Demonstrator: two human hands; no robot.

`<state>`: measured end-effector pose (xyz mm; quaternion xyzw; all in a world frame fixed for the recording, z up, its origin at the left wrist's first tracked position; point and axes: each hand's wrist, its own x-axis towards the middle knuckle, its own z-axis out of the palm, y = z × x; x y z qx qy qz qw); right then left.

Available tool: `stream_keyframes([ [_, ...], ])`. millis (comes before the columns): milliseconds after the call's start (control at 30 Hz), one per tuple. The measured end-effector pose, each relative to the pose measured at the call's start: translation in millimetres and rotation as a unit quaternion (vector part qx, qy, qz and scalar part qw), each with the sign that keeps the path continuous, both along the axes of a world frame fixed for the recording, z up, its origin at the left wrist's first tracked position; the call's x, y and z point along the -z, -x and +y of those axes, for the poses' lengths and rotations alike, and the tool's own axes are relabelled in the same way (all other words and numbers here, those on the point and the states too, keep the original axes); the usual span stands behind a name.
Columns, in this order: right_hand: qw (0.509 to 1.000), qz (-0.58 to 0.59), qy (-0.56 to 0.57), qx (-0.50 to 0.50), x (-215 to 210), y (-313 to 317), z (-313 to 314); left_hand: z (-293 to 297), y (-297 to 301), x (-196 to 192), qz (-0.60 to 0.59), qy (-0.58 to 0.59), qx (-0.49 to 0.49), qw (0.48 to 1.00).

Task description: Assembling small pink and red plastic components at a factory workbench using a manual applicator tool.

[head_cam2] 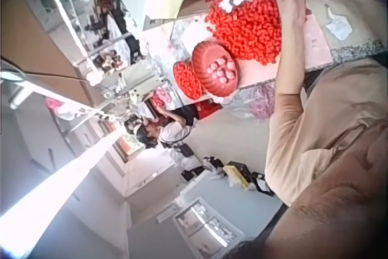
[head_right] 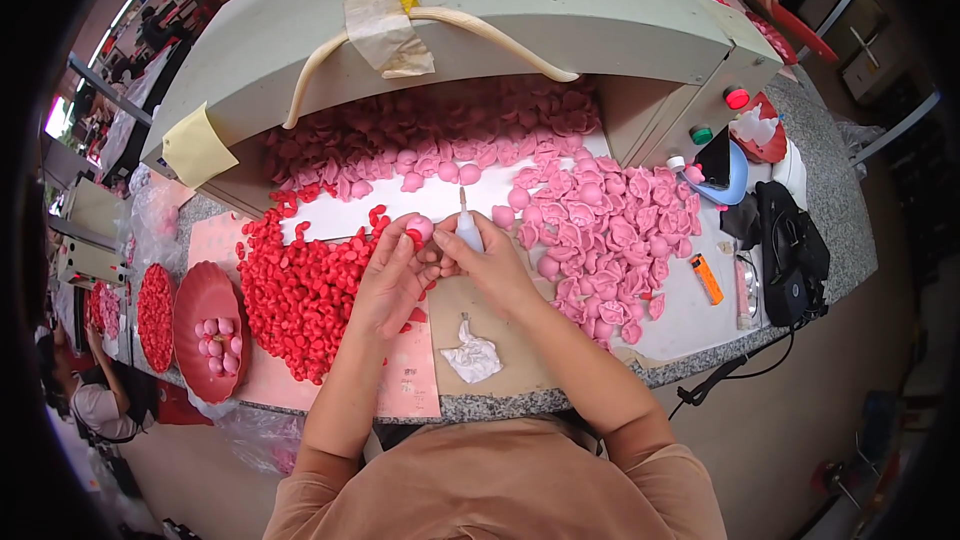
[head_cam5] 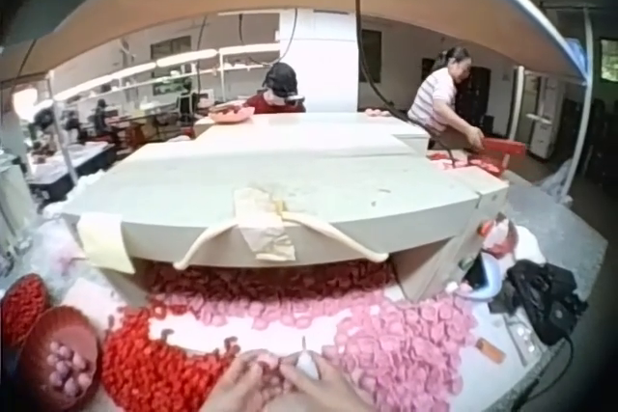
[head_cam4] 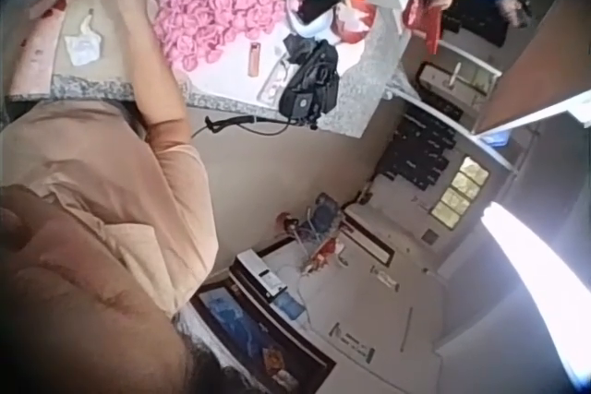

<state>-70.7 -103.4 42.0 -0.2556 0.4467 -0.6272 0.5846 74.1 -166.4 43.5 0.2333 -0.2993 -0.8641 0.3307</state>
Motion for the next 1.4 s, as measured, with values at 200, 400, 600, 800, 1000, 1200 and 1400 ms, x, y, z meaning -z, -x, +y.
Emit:
stream_keyframes([
  [200, 1.000, -0.027, -0.010, -0.013, -1, 0, 1, 0, 0, 6, -0.008, 0.079, -0.001, 0.997],
  [400, 0.999, 0.026, -0.013, -0.034, 0, 9, -1, -8, -9, -2, -0.032, 0.017, 0.024, 0.999],
  [600, 0.995, 0.068, -0.026, -0.062, -2, 12, -1, -13, -12, 1, -0.077, 0.005, 0.020, 0.997],
  [800, 0.993, 0.091, -0.023, -0.072, 0, 14, -1, -13, -14, -8, -0.142, 0.028, 0.042, 0.989],
  [1000, 0.990, 0.115, -0.023, -0.083, 0, 16, -1, -14, -15, -5, -0.161, 0.054, 0.057, 0.984],
  [1200, 0.991, 0.104, -0.024, -0.080, 0, 17, -1, -12, -14, -4, -0.155, 0.065, 0.049, 0.985],
  [1400, 0.991, 0.100, -0.024, -0.083, 2, 18, -1, -13, -15, -4, -0.160, 0.053, 0.052, 0.984],
])
